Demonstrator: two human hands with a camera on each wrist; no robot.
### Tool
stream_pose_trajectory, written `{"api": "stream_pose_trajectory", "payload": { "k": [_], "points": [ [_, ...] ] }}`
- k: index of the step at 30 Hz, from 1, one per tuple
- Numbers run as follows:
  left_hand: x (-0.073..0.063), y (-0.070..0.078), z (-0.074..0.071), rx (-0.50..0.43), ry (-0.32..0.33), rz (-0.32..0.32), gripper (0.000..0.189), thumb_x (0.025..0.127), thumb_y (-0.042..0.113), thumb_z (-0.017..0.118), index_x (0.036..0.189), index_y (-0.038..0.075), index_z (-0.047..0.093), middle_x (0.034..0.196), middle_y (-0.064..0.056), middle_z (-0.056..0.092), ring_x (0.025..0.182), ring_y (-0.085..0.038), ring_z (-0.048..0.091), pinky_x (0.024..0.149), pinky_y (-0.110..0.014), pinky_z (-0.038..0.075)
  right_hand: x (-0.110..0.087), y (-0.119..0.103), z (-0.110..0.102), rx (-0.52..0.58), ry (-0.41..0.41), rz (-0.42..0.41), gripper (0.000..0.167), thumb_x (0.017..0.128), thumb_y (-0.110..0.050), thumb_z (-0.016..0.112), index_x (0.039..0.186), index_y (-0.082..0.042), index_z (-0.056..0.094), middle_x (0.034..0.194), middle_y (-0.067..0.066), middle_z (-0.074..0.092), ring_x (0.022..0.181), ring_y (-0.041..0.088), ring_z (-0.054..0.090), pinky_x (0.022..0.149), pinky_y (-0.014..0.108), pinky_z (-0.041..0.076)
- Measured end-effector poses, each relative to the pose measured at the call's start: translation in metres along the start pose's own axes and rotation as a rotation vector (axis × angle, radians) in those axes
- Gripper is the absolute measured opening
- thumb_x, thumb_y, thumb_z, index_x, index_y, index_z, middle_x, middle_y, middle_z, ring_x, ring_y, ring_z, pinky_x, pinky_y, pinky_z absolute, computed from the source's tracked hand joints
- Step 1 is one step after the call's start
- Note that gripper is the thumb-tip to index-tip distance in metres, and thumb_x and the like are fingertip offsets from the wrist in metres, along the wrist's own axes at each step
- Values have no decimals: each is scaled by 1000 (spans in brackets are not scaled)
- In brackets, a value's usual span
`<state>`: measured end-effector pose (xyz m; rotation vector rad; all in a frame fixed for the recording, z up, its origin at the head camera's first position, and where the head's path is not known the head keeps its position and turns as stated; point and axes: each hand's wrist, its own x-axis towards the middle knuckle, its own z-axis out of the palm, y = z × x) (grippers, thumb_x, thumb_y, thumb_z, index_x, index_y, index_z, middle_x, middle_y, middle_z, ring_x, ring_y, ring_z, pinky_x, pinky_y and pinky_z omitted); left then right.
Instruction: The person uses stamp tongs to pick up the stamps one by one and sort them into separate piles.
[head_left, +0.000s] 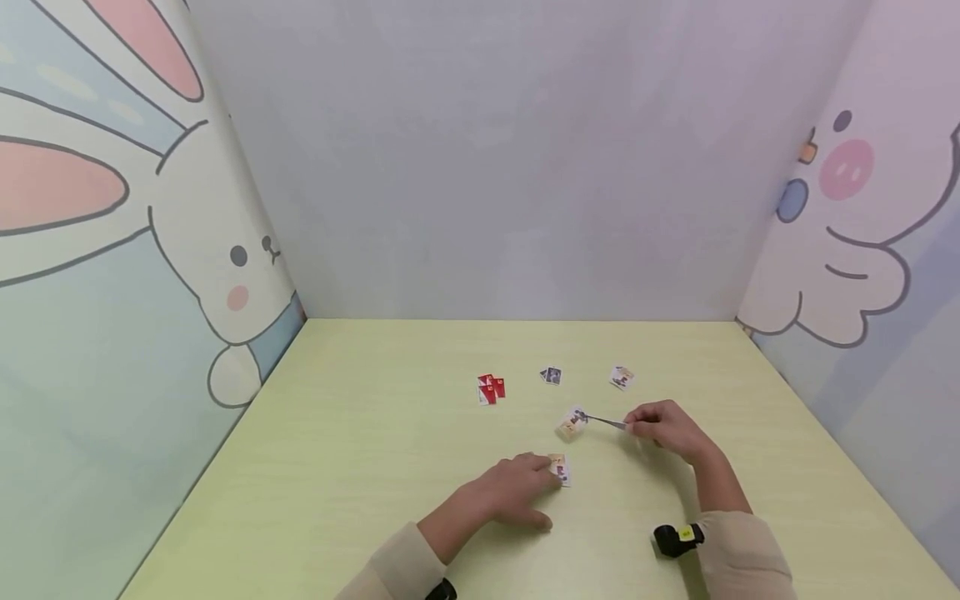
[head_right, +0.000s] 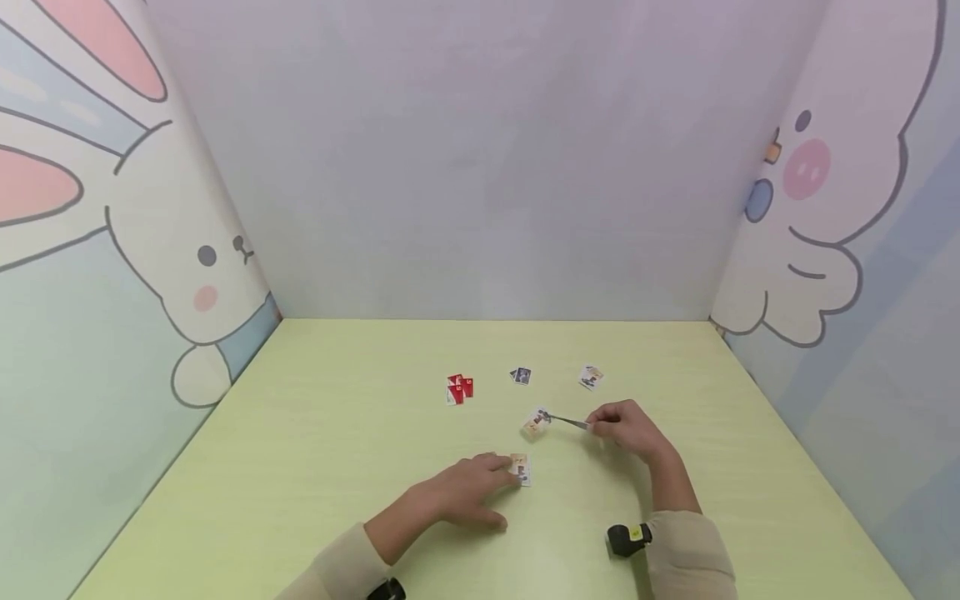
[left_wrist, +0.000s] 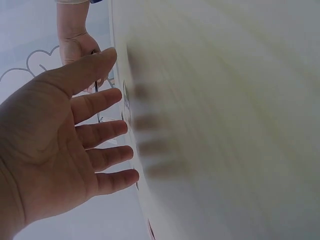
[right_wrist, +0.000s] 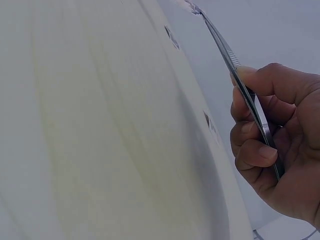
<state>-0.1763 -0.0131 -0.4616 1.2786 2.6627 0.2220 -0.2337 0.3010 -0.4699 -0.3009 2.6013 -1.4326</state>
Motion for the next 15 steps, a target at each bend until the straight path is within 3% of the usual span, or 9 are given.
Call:
{"api": "stream_pose_trajectory", "payload": {
  "k": [15],
  "points": [
    [6, -2, 2, 6, -32, -10, 55, 79, 45, 70, 127, 24, 56, 142, -1, 39, 127, -23, 38, 93, -40, 41, -2, 8, -14, 5, 25, 28, 16, 87, -8, 63, 95, 5, 66, 67, 6, 50, 51, 12, 37, 46, 25, 35]
  ]
}}
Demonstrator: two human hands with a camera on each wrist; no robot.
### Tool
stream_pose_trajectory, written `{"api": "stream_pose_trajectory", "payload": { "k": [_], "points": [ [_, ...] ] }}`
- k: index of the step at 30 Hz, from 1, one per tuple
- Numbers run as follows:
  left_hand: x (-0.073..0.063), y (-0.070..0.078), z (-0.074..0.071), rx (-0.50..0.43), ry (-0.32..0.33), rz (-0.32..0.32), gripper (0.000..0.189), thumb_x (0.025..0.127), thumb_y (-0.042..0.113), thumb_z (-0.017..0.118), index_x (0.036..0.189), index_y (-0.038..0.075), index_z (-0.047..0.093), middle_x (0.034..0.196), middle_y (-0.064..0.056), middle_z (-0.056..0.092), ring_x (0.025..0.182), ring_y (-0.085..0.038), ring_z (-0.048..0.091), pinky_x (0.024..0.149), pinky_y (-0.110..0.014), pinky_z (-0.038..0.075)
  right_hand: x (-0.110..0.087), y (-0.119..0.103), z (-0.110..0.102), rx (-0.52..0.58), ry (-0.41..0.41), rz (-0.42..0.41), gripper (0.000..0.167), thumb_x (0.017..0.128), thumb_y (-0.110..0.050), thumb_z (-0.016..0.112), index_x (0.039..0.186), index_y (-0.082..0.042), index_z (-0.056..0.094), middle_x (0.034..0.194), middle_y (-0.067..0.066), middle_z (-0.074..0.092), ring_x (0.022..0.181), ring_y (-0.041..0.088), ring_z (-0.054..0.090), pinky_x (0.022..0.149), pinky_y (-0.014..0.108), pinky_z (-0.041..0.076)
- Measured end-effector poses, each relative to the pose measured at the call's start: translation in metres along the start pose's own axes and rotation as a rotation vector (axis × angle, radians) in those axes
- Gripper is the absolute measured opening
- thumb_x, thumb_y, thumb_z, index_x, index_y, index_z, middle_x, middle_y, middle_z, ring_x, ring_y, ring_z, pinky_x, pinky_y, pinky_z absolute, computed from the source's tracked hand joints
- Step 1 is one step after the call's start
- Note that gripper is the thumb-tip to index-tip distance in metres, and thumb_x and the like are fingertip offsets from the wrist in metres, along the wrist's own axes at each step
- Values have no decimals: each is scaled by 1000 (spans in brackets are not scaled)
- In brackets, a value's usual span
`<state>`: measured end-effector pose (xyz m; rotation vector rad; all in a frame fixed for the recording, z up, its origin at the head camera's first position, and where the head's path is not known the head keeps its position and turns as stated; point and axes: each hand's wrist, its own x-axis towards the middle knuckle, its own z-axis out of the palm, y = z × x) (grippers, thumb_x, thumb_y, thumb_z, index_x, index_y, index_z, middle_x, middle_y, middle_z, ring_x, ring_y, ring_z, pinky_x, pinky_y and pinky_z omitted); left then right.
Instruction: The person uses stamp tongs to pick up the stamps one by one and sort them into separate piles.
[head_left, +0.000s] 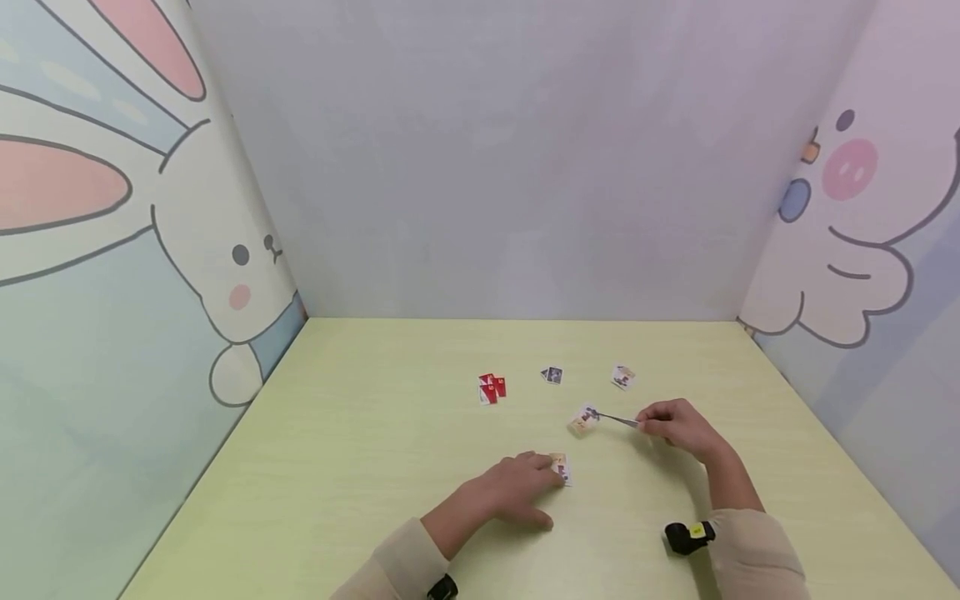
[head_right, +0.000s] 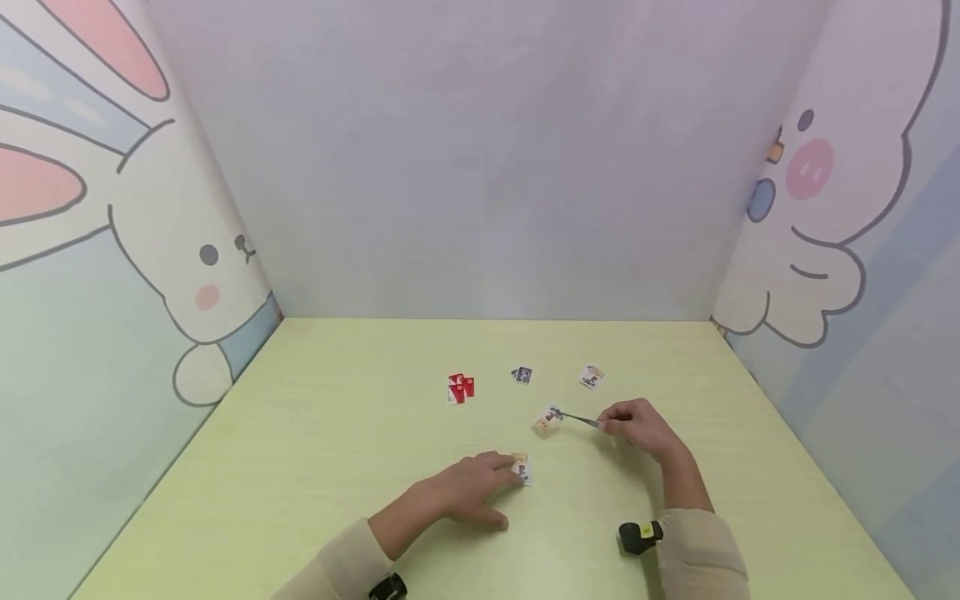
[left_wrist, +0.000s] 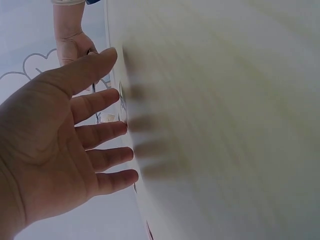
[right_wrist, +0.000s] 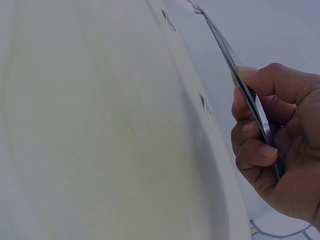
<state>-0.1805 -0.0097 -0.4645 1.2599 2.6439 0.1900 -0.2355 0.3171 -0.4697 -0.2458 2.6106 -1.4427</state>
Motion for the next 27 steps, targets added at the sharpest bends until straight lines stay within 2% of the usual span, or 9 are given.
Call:
{"api": "stream_pose_trajectory", "payload": {
  "k": [9, 27],
  "points": [
    [4, -1, 1, -23, -18, -13, 55, 79, 44, 71, 128, 24, 56, 144, 0, 37, 128, -21, 36, 94, -40, 40, -3, 8, -8, -17, 57, 17, 17, 88, -7, 61, 97, 7, 66, 67, 11, 52, 51, 12, 39, 47, 27, 37],
    [2, -1, 2, -36, -9, -10, 52, 78, 39, 73, 125, 23, 57, 142, 0, 39, 128, -21, 36, 94, -39, 40, 4, 16, -18, -16, 158, 78, 23, 90, -12, 59, 101, 8, 63, 76, 5, 55, 62, 17, 44, 52, 29, 39]
  ]
}}
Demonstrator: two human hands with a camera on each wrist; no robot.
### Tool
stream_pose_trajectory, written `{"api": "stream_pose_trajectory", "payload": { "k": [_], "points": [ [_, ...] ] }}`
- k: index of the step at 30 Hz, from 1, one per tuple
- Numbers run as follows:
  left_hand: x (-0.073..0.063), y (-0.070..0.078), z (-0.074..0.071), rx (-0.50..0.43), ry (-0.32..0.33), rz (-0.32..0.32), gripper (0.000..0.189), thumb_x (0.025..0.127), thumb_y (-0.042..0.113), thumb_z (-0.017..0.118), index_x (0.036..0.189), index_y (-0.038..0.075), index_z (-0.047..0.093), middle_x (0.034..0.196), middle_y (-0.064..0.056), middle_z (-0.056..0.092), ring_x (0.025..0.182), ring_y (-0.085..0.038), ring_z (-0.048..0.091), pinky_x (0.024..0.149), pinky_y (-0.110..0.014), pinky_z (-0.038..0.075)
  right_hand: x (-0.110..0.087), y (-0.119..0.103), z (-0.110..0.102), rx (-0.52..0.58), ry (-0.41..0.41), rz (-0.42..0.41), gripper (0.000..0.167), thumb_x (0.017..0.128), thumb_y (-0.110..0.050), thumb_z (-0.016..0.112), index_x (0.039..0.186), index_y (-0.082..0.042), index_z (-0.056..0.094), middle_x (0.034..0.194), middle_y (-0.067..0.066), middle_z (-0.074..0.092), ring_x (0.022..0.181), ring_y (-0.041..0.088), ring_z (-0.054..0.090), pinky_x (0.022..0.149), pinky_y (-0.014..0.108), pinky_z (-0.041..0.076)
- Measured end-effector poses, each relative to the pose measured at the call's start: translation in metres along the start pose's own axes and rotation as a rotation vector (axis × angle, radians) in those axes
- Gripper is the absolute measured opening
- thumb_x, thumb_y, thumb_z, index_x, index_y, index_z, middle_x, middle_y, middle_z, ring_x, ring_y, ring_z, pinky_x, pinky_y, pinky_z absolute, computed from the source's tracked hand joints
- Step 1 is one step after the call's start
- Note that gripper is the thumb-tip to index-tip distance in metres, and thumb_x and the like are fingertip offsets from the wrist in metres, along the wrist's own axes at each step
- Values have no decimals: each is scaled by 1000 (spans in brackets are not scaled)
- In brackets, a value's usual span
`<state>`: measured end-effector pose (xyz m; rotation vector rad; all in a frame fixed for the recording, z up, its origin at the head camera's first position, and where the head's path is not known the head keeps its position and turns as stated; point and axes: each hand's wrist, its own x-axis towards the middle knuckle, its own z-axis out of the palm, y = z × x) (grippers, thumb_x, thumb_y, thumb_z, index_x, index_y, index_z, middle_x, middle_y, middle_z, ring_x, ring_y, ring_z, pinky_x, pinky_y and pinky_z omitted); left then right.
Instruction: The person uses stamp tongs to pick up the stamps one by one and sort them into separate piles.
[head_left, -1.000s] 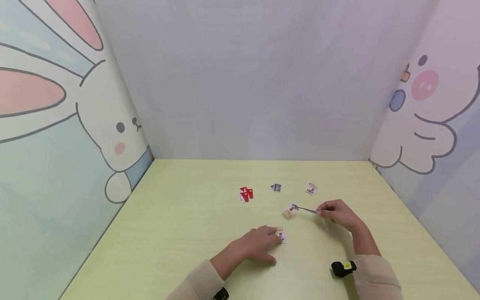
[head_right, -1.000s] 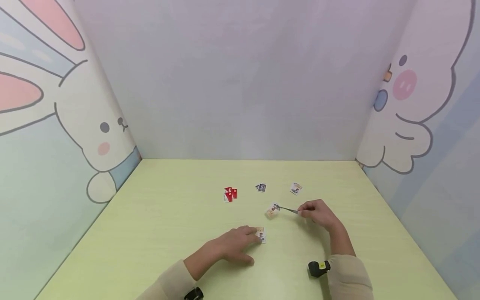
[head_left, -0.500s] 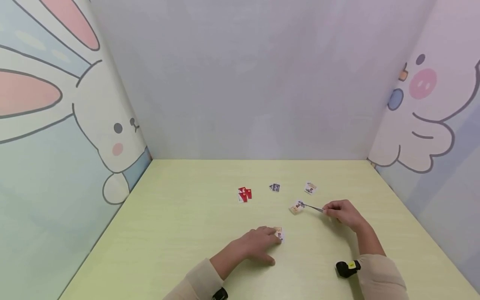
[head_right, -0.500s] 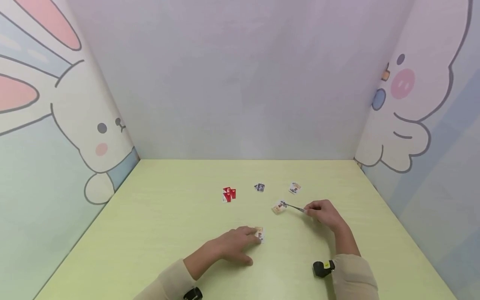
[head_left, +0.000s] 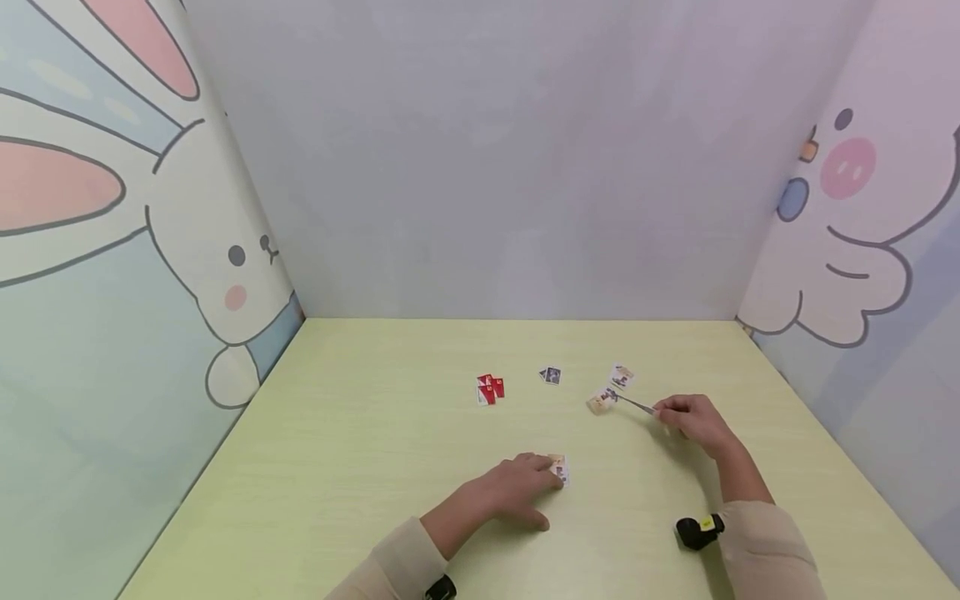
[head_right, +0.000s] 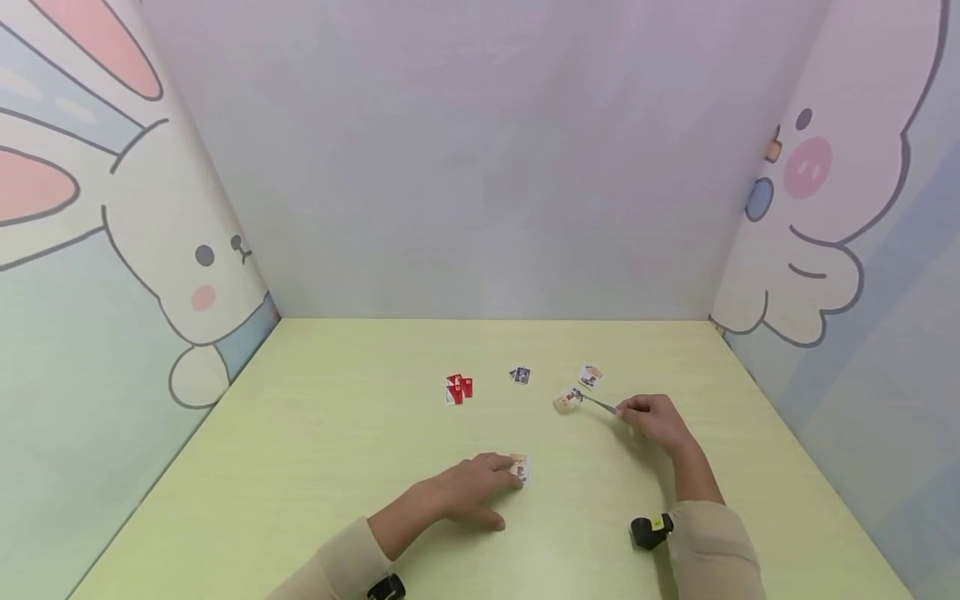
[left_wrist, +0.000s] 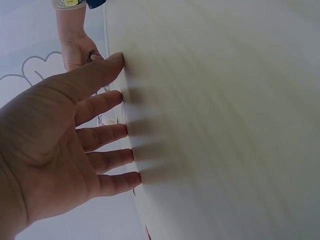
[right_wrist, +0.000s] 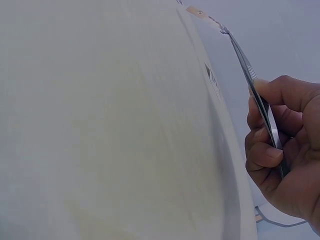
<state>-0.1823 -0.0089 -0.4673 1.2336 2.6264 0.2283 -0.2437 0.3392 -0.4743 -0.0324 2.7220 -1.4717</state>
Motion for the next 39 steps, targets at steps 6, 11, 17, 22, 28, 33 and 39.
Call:
{"api": "stream_pose_trajectory", "payload": {
  "k": [6, 11, 17, 22, 28, 33, 39],
  "points": [
    [-1, 1, -1, 1, 4, 2, 52, 78, 38, 74, 125, 22, 58, 142, -1, 40, 127, -20, 36, 94, -37, 40, 2, -1, -2, 14, 14, 6, 23, 90, -11, 58, 101, 9, 62, 75, 6, 54, 60, 16, 43, 52, 29, 39],
    [0, 1, 0, 3, 3, 4, 53, 78, 39, 73, 125, 23, 57, 142, -1, 40, 128, -21, 36, 95, -37, 40, 2, -2, -5, 13, 22, 7, 25, 91, -11, 57, 102, 11, 62, 74, 7, 54, 55, 13, 40, 50, 29, 39],
    [0, 0, 1, -2, 0, 8, 53, 78, 39, 73, 126, 23, 57, 142, -1, 39, 128, -20, 36, 95, -36, 40, 4, -2, -6, 31, 49, 21, 28, 91, -12, 58, 103, 13, 60, 74, 6, 56, 52, 10, 39, 49, 28, 38],
    [0, 1, 0, 3, 4, 1, 52, 78, 39, 73, 125, 23, 57, 142, 0, 39, 128, -21, 36, 95, -37, 40, 9, -2, -7, 17, 75, 49, 28, 91, -12, 57, 102, 13, 61, 73, 4, 55, 54, 11, 41, 49, 28, 38],
    [0, 2, -1, 1, 6, -2, 53, 77, 39, 74, 125, 23, 58, 141, 0, 39, 128, -20, 36, 94, -37, 40, 14, -3, -6, -6, 100, 107, 25, 91, -12, 55, 101, 10, 61, 79, 2, 55, 67, 18, 44, 54, 29, 39],
    [-1, 1, -2, 6, 6, -6, 53, 77, 39, 74, 125, 23, 57, 141, 0, 40, 128, -20, 36, 94, -38, 41, 21, -5, -6, -18, 114, 128, 26, 90, -13, 56, 102, 10, 62, 83, 5, 56, 72, 22, 45, 56, 30, 40],
    [0, 1, -1, -9, -2, -4, 53, 78, 38, 73, 126, 23, 57, 142, 0, 38, 129, -20, 35, 95, -39, 40, 24, -1, -6, -40, 124, 136, 27, 89, -12, 56, 101, 11, 62, 83, 7, 59, 70, 20, 45, 56, 30, 40]
  ]
}}
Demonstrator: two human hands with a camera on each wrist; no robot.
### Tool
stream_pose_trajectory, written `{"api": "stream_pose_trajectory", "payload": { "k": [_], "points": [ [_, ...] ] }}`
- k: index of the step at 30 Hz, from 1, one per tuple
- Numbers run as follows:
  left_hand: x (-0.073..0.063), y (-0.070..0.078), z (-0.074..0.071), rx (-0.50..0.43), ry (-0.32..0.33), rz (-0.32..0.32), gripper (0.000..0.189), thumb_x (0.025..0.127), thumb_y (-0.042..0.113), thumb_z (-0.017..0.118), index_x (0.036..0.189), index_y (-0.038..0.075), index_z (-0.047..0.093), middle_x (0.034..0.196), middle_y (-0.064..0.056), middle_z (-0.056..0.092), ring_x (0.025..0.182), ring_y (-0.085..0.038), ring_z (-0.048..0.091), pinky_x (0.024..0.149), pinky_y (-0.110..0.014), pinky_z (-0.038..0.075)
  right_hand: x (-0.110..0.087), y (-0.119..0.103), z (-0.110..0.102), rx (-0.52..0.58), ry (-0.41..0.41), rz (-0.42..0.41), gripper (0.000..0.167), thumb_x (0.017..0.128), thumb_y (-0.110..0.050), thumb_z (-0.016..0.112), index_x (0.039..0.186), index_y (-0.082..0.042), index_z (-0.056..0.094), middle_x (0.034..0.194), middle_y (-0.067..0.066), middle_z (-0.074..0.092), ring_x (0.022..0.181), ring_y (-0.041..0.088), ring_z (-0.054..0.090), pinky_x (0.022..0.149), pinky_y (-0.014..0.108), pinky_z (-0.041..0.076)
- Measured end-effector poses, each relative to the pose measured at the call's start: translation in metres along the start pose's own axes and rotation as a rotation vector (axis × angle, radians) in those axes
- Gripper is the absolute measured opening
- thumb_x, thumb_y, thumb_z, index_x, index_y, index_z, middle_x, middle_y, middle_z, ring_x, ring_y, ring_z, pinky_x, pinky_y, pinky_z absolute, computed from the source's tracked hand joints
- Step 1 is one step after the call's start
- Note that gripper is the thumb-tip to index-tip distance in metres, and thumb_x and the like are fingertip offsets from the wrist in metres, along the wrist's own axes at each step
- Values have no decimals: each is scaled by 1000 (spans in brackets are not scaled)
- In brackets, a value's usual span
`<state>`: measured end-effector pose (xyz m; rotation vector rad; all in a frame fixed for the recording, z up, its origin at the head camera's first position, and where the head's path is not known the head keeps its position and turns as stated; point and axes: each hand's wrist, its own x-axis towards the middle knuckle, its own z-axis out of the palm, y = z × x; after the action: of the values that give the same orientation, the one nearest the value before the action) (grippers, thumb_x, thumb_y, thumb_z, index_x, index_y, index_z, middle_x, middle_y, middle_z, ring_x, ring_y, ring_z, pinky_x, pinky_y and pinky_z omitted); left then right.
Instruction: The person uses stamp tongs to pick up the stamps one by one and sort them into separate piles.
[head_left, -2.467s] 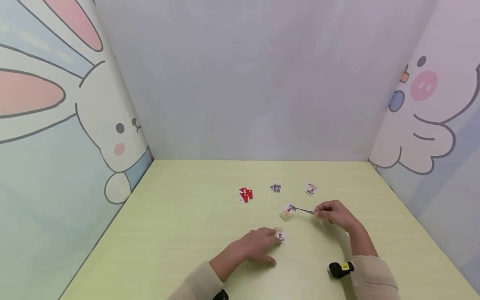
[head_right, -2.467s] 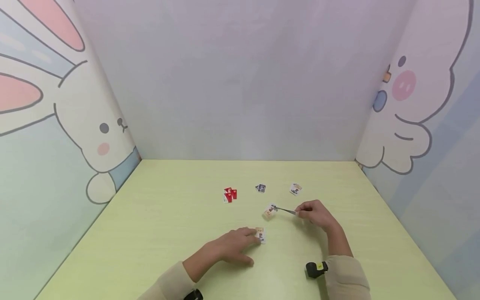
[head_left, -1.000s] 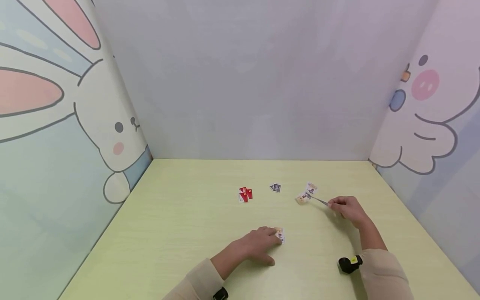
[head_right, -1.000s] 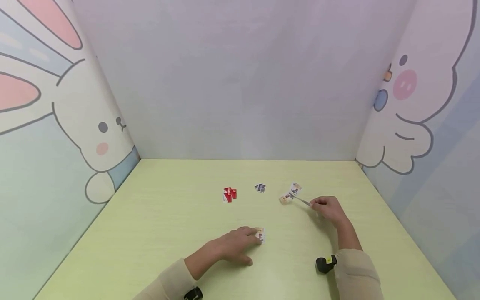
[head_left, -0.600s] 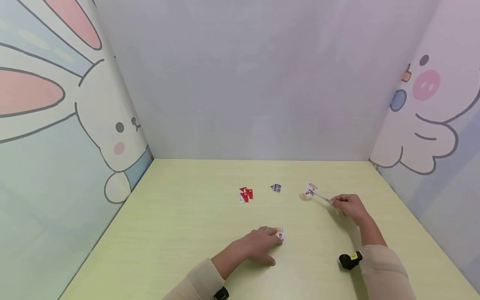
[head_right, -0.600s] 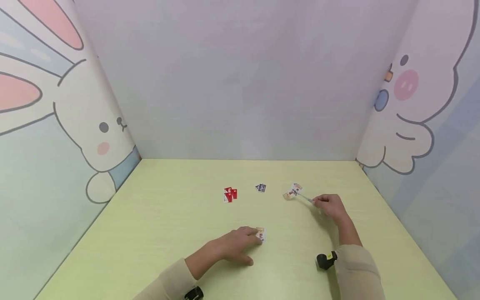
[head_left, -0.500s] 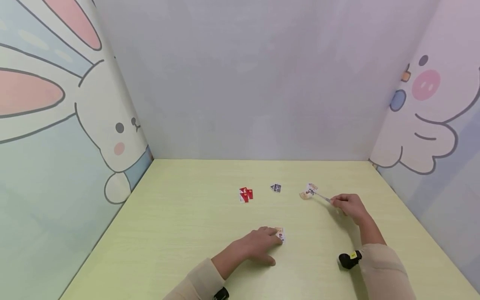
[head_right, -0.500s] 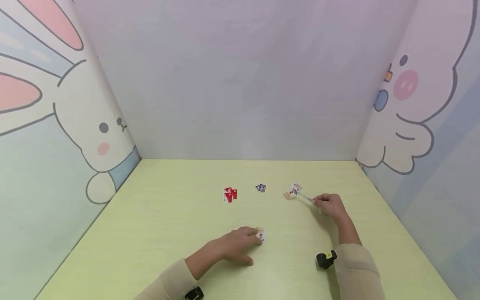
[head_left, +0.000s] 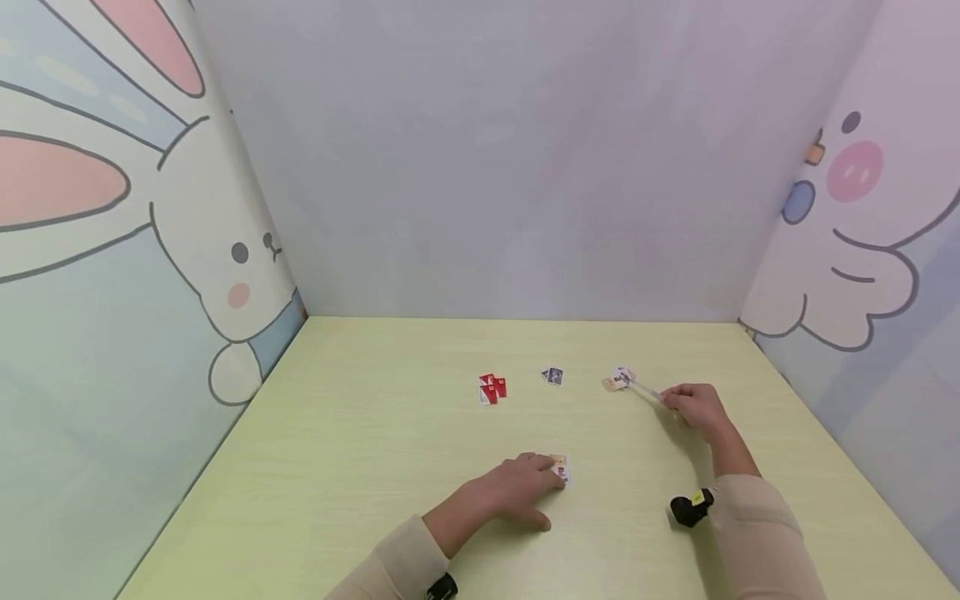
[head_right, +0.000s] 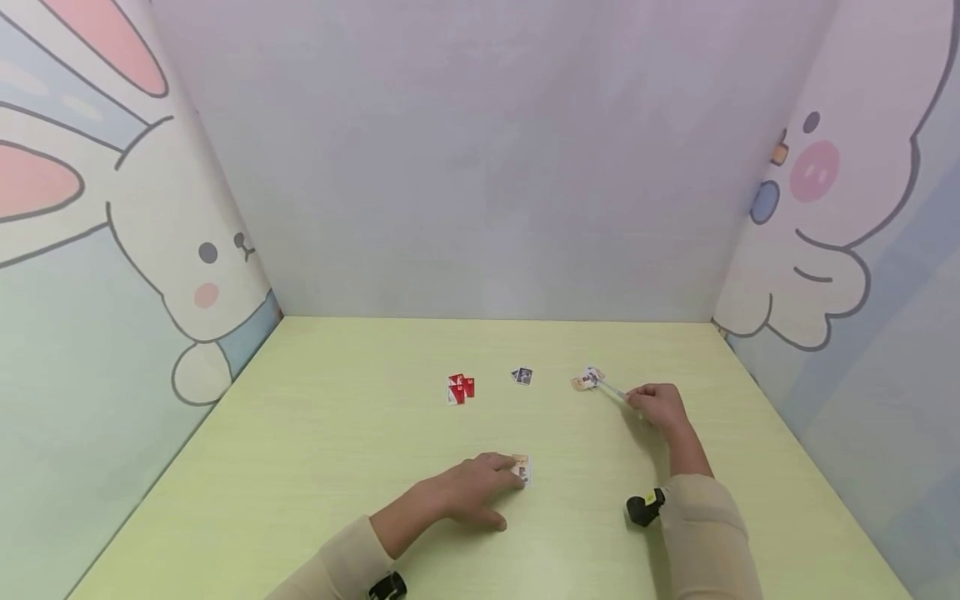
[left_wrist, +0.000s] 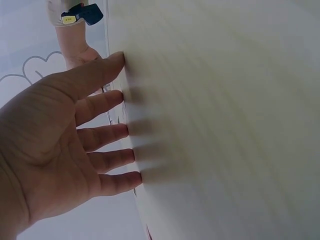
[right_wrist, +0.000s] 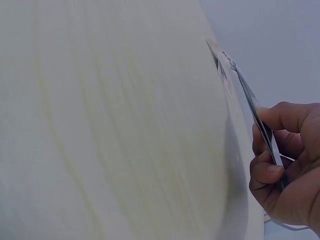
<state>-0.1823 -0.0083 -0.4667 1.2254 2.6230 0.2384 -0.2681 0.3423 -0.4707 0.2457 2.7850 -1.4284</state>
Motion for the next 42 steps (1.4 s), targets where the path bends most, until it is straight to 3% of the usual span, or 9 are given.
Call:
{"api": "stream_pose_trajectory", "payload": {
  "k": [10, 20, 26, 31, 37, 42],
  "points": [
    [1, -1, 1, -3, -5, -4, 53, 77, 38, 73, 126, 24, 57, 142, 0, 38, 128, -20, 35, 95, -38, 39, 0, 7, 1, 10, -9, 34, 32, 89, -15, 54, 104, 12, 61, 72, 4, 55, 49, 12, 38, 49, 31, 38],
    [2, -1, -1, -5, -11, 1, 53, 79, 38, 72, 127, 23, 56, 143, -1, 38, 129, -20, 34, 96, -38, 39, -7, 8, 1, -25, 21, 65, 42, 91, -26, 55, 112, 11, 59, 90, 9, 58, 75, 20, 48, 58, 29, 41],
    [0, 1, -2, -1, -5, -5, 54, 77, 38, 73, 126, 23, 57, 142, 0, 38, 128, -20, 35, 94, -38, 40, -9, 8, 2, -6, 15, 63, 45, 91, -30, 56, 114, 10, 58, 94, 10, 58, 79, 21, 49, 62, 29, 42],
    [-1, 2, -2, 1, -2, -1, 54, 77, 38, 73, 126, 23, 57, 142, 0, 38, 129, -20, 35, 95, -39, 39, -14, 6, 3, -6, 32, 13, 46, 89, -32, 61, 112, 8, 61, 95, 8, 59, 78, 20, 48, 62, 29, 42],
    [0, -1, -1, 7, -5, 3, 53, 78, 39, 73, 126, 23, 56, 142, 1, 38, 129, -19, 34, 95, -39, 40, -21, -5, 3, -14, 45, -127, 44, 89, -31, 63, 112, 7, 62, 106, 18, 60, 89, 24, 49, 69, 32, 41],
    [1, -1, 1, -4, -7, 6, 53, 78, 39, 73, 127, 23, 56, 143, 0, 37, 129, -20, 34, 94, -39, 40, -24, -9, 2, -72, 78, -227, 35, 90, -23, 63, 107, 7, 65, 94, 16, 64, 79, 20, 52, 63, 28, 44]
  ]
}}
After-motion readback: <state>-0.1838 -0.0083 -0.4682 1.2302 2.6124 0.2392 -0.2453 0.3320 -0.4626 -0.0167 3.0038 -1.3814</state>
